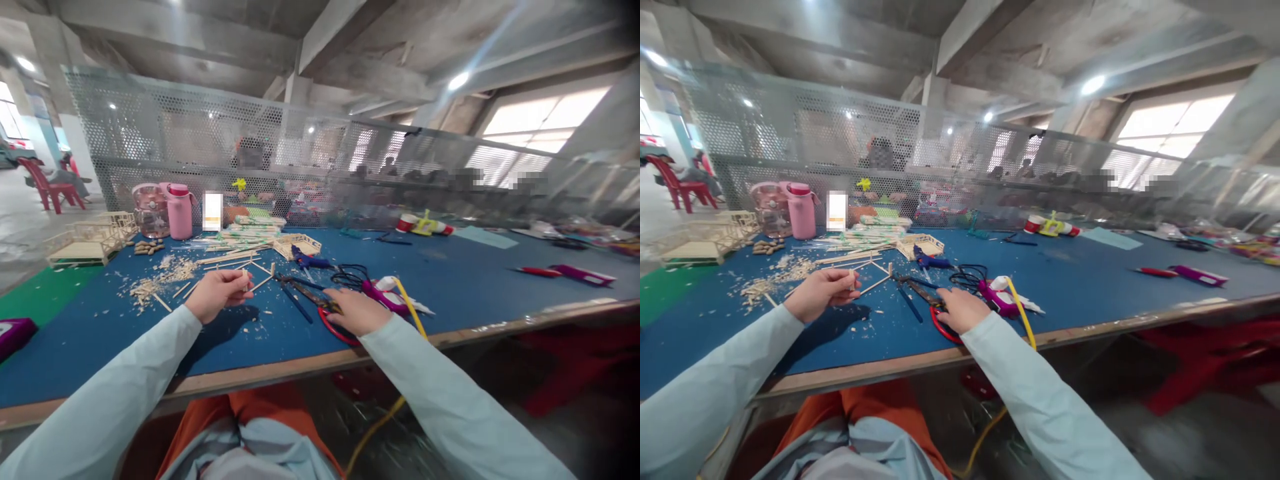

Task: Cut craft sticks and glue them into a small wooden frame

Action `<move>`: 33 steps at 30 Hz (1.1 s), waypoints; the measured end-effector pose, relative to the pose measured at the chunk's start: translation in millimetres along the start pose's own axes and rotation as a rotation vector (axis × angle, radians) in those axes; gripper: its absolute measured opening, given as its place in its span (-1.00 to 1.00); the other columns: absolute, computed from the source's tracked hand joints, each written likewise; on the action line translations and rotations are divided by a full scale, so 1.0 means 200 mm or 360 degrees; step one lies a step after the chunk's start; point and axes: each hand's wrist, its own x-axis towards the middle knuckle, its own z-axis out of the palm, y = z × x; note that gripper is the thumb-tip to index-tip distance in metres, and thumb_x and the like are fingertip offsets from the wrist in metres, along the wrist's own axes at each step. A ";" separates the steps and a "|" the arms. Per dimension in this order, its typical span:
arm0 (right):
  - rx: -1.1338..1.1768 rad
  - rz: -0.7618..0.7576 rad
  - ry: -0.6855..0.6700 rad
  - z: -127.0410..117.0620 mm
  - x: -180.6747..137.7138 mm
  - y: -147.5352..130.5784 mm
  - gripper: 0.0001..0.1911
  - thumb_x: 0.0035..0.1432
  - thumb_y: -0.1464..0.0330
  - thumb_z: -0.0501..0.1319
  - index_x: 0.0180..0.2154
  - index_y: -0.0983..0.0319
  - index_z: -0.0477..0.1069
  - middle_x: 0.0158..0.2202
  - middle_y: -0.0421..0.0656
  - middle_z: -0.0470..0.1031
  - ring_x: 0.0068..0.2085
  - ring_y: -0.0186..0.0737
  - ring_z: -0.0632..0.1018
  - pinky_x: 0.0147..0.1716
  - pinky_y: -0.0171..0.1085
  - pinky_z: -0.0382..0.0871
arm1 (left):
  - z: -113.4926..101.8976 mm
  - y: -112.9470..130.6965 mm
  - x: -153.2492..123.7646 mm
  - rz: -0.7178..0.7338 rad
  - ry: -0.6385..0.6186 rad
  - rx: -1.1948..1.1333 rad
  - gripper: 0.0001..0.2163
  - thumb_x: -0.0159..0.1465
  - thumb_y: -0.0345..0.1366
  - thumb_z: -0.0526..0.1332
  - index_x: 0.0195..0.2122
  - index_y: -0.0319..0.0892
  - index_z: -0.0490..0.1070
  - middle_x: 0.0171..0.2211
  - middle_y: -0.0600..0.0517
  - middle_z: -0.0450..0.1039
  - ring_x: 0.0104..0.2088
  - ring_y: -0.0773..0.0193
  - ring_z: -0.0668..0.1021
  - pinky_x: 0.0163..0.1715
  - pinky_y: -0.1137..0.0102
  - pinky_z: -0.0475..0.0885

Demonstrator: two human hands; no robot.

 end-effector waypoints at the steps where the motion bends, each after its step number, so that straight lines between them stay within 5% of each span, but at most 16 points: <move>1: -0.0003 -0.0045 -0.0045 0.01 -0.02 0.04 -0.52 -0.01 0.39 0.18 0.01 0.25 0.30 -0.15 0.07 0.43 -0.13 0.05 0.48 -0.14 -0.09 0.34 | 0.00 0.00 0.00 0.0003 -0.0007 0.0002 -0.56 -0.26 -0.05 0.40 -0.42 -0.25 0.45 -0.48 0.05 0.46 -0.47 0.37 0.52 -0.47 0.49 0.40; 9: 0.0191 -0.0167 0.0064 0.05 -0.03 0.07 -0.51 0.00 0.39 0.14 0.02 0.32 0.30 -0.10 0.10 0.43 -0.07 0.05 0.45 -0.10 -0.12 0.32 | -0.01 -0.02 0.01 -0.0063 -0.0032 0.0040 -0.55 -0.28 -0.07 0.40 -0.41 -0.25 0.47 -0.52 0.08 0.47 -0.50 0.38 0.52 -0.44 0.48 0.41; 18: 0.0617 -0.0064 0.0002 -0.04 -0.18 0.12 -0.49 -0.08 0.42 0.12 0.00 0.26 0.30 -0.33 -0.07 0.54 -0.38 -0.10 0.55 -0.45 -0.23 0.42 | 0.01 -0.02 0.01 -0.0078 -0.0079 0.0084 -0.56 -0.29 -0.06 0.40 -0.43 -0.26 0.48 -0.53 0.07 0.48 -0.53 0.39 0.51 -0.44 0.47 0.39; 25: 0.0708 -0.0599 0.0601 -0.03 -0.09 -0.19 -0.59 -0.01 0.44 0.07 -0.05 0.29 0.28 -0.10 0.01 0.39 -0.15 -0.15 0.46 -0.18 -0.18 0.36 | 0.03 -0.02 -0.01 0.0014 -0.0127 0.0184 -0.61 -0.25 -0.09 0.39 -0.44 -0.25 0.50 -0.56 0.05 0.49 -0.53 0.34 0.52 -0.49 0.47 0.38; 33: 0.0442 -0.0572 0.0551 -0.07 0.00 -0.39 -0.49 -0.10 0.06 0.24 -0.16 0.24 0.33 -0.26 -0.08 0.37 -0.25 -0.17 0.43 -0.28 -0.24 0.31 | 0.05 -0.01 -0.02 0.0353 -0.0152 0.0252 -0.80 -0.15 -0.27 0.34 -0.49 -0.25 0.52 -0.51 0.03 0.53 -0.47 0.28 0.52 -0.36 0.36 0.47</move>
